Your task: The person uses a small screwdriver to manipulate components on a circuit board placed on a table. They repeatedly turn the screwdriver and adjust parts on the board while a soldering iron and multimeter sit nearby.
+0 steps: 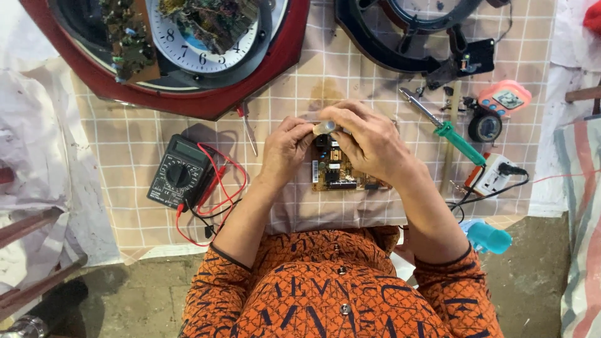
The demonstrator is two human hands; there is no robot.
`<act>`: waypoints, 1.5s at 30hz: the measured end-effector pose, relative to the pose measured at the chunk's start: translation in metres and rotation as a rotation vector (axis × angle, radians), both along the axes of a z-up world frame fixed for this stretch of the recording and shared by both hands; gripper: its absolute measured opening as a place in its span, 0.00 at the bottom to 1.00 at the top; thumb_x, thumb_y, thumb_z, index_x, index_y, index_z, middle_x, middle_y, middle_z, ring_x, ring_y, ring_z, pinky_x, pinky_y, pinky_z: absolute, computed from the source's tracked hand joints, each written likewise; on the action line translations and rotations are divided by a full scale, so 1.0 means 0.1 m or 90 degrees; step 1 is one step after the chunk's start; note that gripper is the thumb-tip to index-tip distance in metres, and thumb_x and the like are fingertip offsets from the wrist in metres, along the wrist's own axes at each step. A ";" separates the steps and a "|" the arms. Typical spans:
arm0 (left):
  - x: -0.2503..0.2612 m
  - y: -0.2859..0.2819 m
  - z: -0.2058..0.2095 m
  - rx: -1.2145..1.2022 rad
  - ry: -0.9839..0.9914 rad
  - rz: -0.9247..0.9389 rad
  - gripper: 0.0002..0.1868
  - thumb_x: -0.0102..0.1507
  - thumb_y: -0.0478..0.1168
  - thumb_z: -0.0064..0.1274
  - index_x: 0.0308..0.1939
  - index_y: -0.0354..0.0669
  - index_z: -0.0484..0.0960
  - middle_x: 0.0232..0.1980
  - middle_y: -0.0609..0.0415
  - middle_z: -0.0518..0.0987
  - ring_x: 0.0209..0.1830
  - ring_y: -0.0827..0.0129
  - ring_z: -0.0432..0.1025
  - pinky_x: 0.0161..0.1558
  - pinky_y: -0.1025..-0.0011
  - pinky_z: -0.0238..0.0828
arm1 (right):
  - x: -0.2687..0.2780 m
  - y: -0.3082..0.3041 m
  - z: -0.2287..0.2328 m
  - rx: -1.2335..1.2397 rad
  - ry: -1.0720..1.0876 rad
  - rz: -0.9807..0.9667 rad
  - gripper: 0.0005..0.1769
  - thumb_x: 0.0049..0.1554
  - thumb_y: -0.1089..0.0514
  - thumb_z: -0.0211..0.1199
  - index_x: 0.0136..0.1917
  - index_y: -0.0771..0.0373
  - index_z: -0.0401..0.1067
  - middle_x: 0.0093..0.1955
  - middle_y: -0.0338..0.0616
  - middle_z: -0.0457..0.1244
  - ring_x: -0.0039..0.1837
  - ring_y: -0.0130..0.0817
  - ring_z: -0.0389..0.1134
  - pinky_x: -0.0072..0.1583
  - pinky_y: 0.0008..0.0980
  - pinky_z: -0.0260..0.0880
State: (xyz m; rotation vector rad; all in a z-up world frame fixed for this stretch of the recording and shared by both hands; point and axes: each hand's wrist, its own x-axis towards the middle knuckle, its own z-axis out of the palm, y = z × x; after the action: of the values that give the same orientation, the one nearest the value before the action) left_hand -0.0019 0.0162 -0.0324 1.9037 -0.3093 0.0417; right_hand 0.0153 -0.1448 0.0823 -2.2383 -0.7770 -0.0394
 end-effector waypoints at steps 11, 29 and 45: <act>0.03 0.05 0.17 -0.090 0.018 -0.052 0.11 0.56 0.39 0.50 0.42 0.43 0.76 0.39 0.47 0.74 0.34 0.57 0.70 0.35 0.67 0.67 | -0.04 -0.03 -0.34 -0.120 -0.125 -0.103 0.10 0.53 0.49 0.51 0.40 0.55 0.59 0.32 0.40 0.57 0.33 0.33 0.61 0.34 0.27 0.63; 0.14 0.05 0.50 -0.078 -0.062 -0.135 0.11 0.54 0.36 0.53 0.40 0.48 0.76 0.39 0.53 0.75 0.43 0.56 0.69 0.47 0.65 0.62 | -0.03 0.08 0.07 -0.057 -0.082 -0.066 0.15 0.54 0.45 0.51 0.48 0.56 0.64 0.34 0.38 0.57 0.34 0.29 0.61 0.39 0.27 0.66; 0.15 0.05 0.65 0.017 -0.114 -0.135 0.08 0.55 0.38 0.51 0.39 0.50 0.77 0.43 0.54 0.75 0.46 0.56 0.67 0.48 0.65 0.61 | 0.01 -0.03 0.12 -0.028 0.029 0.054 0.11 0.56 0.55 0.47 0.51 0.59 0.61 0.43 0.45 0.56 0.40 0.34 0.61 0.41 0.29 0.68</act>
State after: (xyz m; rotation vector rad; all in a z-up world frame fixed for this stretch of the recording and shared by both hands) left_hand 0.0135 0.0213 0.0322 1.8879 -0.6338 0.0666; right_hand 0.0161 -0.1480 0.0943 -2.2371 -0.8552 0.0698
